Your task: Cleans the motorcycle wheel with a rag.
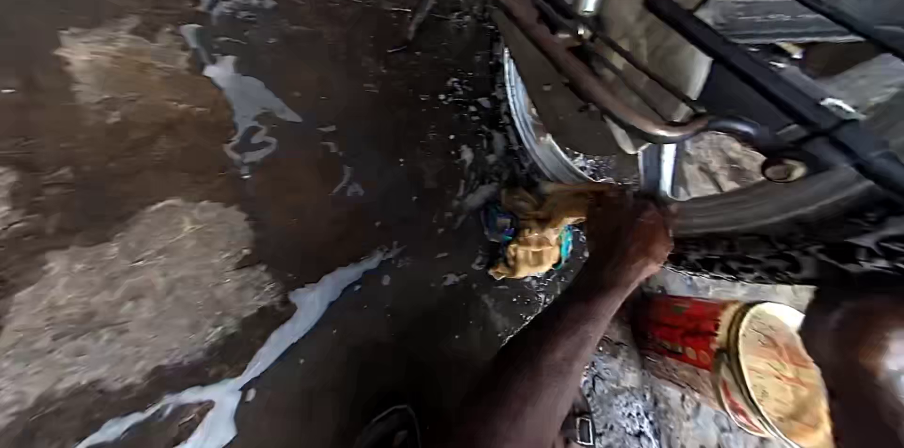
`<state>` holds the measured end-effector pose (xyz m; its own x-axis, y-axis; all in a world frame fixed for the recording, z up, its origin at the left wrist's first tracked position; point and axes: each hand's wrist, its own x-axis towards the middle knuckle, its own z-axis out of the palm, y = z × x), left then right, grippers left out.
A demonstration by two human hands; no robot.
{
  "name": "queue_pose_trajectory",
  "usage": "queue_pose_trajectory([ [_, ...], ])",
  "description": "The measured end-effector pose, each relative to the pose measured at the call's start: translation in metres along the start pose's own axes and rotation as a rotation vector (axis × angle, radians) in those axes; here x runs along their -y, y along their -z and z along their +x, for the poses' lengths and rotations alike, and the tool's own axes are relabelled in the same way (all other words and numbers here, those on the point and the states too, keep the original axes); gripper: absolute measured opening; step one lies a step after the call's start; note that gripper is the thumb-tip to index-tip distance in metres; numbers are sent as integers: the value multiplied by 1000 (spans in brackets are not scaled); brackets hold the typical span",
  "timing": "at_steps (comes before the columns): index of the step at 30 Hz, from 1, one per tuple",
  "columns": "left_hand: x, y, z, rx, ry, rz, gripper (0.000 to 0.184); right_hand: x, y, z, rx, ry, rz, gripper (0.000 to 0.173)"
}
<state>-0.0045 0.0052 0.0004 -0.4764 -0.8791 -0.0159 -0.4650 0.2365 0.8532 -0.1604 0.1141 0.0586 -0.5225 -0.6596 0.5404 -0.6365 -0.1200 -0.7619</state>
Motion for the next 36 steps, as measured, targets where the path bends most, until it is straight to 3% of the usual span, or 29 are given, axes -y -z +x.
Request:
queue_pose_trajectory([
  [2, -1, -19, -6, -125, 15, -52, 49, -41, 18, 1, 51, 191, 121, 74],
  [4, 2, -37, -11, -235, -16, -187, 47, -5, 0, -2, 27, 41, 97, 68],
  [7, 13, -46, -28, -288, -218, -391, 39, 45, -23, -1, -96, -170, 70, 50],
  [8, 16, -43, -33, -316, -309, -461, 37, 44, -26, 3, -142, -198, 108, 56],
  [9, 20, -41, -37, -340, -376, -522, 36, 21, -14, 8, -114, -112, 147, 68],
  [11, 33, -44, -50, -354, -378, -631, 36, -5, 3, 16, -21, -10, 173, 84],
  [13, 49, -63, -69, -409, -78, -908, 35, 18, -10, 9, -74, -46, 148, 82],
  [15, 57, -68, -76, -536, 489, -1367, 25, 61, -33, -2, -144, -138, 65, 69],
  [17, 62, -61, -71, -579, 942, -1732, 20, 67, -33, -6, -134, -163, 61, 58],
  [19, 55, -57, -73, -379, 1059, -1956, 16, 46, -22, -1, -48, -74, 107, 64],
  [21, 38, -44, -71, -109, 941, -2107, 17, 17, -10, 6, 22, 0, 166, 79],
  [23, 28, -31, -66, 49, 680, -2174, 20, 29, -12, -3, 20, -38, 132, 70],
  [25, 26, -17, -57, 72, 398, -2209, 21, 42, -15, -7, 35, -75, 172, 68],
  [27, 21, -1, -46, -8, 210, -2294, 17, 46, -16, -8, 38, -86, 188, 63],
  [30, 1, 0, -17, -372, 201, -2180, 24, 32, -13, -8, -18, -52, 182, 70],
  [31, 0, -12, -2, -491, 207, -1935, 25, 33, -13, -7, -18, -44, 153, 73],
  [33, 12, -44, 23, -636, 160, -1205, 28, 39, -17, -5, -63, -45, 130, 66],
  [36, 24, -66, 33, -687, 63, -521, 30, 38, -17, -1, -85, -92, 146, 58],
])
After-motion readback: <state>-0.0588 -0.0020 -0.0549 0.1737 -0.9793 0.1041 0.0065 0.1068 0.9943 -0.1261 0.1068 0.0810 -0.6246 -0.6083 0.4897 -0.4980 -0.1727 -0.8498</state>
